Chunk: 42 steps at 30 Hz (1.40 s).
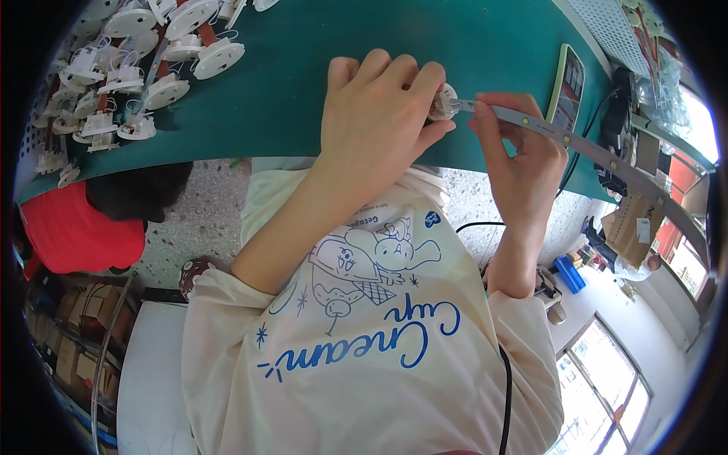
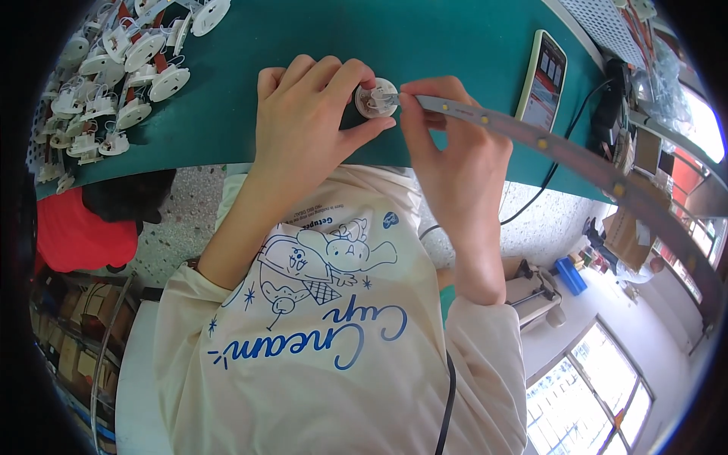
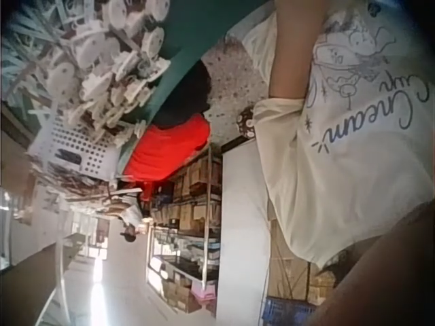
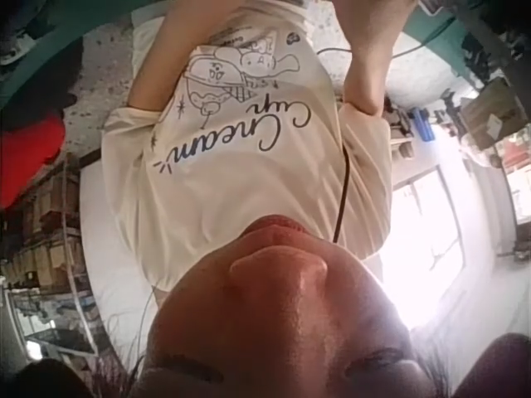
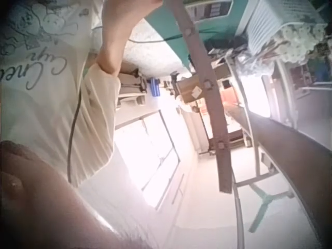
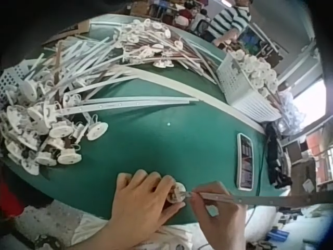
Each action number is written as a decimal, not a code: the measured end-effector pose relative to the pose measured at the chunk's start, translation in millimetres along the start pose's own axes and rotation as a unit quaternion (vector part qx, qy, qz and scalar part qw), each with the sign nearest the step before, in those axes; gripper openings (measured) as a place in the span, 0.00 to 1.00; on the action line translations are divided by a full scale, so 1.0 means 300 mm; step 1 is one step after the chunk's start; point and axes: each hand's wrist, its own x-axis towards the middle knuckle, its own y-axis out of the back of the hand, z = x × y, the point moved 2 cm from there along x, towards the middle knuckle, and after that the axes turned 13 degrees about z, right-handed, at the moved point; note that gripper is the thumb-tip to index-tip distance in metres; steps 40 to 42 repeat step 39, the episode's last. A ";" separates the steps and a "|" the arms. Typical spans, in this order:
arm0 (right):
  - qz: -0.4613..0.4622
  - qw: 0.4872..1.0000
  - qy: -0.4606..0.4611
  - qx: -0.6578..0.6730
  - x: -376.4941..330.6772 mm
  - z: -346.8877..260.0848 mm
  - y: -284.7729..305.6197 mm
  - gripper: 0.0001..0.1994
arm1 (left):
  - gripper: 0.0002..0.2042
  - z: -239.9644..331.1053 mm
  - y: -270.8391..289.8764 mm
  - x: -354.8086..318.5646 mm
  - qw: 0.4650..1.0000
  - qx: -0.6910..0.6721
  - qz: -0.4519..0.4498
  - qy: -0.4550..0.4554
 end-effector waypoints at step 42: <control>0.054 0.997 0.003 -0.051 -0.021 -0.006 -0.025 0.06 | 0.18 -0.008 0.005 -0.006 1.000 -0.013 0.005 0.003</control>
